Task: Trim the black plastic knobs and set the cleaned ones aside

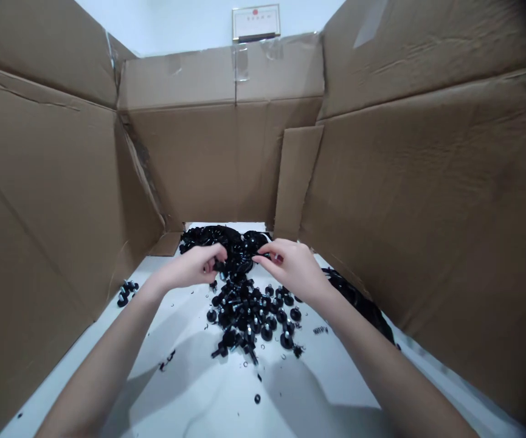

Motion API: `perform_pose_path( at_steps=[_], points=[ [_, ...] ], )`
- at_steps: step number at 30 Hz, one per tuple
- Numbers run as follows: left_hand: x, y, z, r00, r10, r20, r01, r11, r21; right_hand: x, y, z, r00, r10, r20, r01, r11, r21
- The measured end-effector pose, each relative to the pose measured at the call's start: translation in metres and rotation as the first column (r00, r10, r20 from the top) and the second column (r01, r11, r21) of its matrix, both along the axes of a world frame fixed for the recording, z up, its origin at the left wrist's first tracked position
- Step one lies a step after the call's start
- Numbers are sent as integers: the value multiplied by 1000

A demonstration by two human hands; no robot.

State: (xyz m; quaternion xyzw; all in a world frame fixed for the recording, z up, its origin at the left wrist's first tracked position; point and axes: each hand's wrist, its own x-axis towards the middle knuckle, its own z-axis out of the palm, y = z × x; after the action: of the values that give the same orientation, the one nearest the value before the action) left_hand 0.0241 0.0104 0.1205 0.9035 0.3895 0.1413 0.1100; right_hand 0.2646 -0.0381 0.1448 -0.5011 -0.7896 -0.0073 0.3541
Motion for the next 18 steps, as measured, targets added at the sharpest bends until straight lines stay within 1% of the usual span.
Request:
perform_pose_path(
  at_steps=[1,2,3,4,5,6,9,11,13,16,18],
  points=[
    [7,-9,16,998,-6,64,4,999,44,-3,-1,1,995,86,-48,-85,996,15],
    [14,-18,30,985,-30,172,13,995,99,-7,-4,3,981,169,-97,-166,985,35],
    [20,-27,41,965,-69,251,28,986,163,-10,-7,6,961,235,-144,-228,972,63],
    [25,-35,50,946,-111,303,41,973,226,-14,-11,10,943,277,-182,-263,960,101],
    [29,-41,55,925,-146,350,45,959,281,-17,-15,13,934,292,-207,-264,952,152],
    [31,-45,59,904,-169,393,33,943,331,-20,-19,17,934,284,-216,-240,948,207],
    [31,-51,59,833,-205,514,-33,909,415,-25,-25,26,955,227,-191,-155,931,331],
    [29,-53,58,787,-228,573,-51,902,430,-26,-25,30,957,242,-159,-169,913,371],
    [26,-56,57,761,-250,599,-50,897,439,-26,-23,30,946,296,-131,-217,882,419],
    [24,-61,58,771,-260,582,-61,879,473,-27,-23,28,938,334,-96,-247,836,490],
    [26,-64,58,804,-261,533,-60,858,510,-27,-26,26,946,315,-80,-234,829,508]
  ],
)
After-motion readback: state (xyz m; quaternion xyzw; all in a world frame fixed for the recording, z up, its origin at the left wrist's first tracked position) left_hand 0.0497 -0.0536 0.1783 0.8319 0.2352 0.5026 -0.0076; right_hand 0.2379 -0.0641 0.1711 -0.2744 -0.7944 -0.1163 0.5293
